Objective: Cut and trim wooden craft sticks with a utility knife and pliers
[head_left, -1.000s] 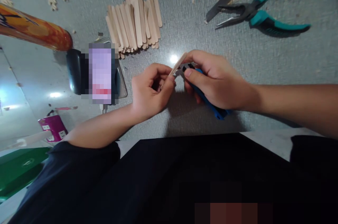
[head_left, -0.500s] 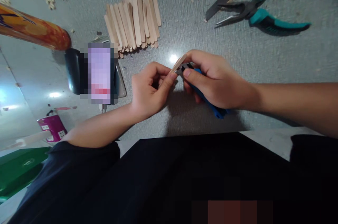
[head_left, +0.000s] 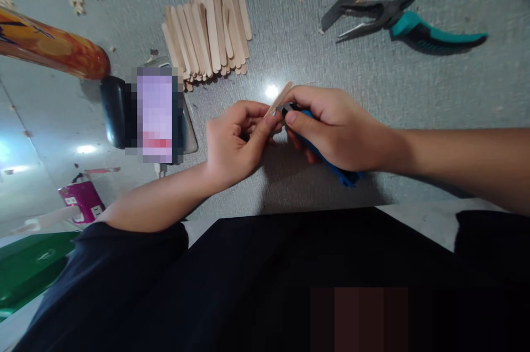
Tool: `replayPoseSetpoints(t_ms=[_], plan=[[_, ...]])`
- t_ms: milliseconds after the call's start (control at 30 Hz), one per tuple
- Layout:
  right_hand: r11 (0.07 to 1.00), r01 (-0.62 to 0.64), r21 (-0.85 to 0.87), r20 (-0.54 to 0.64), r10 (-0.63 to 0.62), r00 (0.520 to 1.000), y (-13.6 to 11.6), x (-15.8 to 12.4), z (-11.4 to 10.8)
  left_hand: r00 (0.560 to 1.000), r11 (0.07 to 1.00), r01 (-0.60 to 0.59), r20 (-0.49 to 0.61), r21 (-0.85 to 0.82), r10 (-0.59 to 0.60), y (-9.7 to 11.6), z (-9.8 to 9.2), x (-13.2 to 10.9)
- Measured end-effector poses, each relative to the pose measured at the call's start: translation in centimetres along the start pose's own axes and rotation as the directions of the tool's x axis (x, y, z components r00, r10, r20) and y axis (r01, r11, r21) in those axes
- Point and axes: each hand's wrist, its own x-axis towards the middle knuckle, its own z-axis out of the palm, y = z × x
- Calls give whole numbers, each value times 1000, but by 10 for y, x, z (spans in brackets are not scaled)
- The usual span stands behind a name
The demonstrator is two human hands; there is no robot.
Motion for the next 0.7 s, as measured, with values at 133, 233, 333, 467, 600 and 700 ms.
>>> replayPoseSetpoints(t_ms=[133, 233, 333, 467, 600, 700], plan=[[1000, 19, -4, 7, -19, 1000, 1, 1, 0, 999, 998, -35, 4, 43, 35, 0, 0, -2], [999, 33, -10, 16, -32, 999, 0, 1, 0, 999, 998, -39, -10, 47, 39, -1, 0, -2], [999, 23, -43, 12, -23, 1000, -1, 1, 1, 999, 998, -35, -4, 45, 35, 0, 1, -3], [996, 6, -85, 10, -5, 1000, -3, 1, 1, 1000, 997, 21, -1, 73, -21, -1, 0, -6], [991, -16, -133, -5, 16, 1000, -6, 1, 1, 999, 990, 34, 2, 140, -34, -2, -2, -10], [986, -32, -161, -35, 26, 999, -8, 1, 2, 999, 982, 48, 11, 183, -51, -3, -3, -11]])
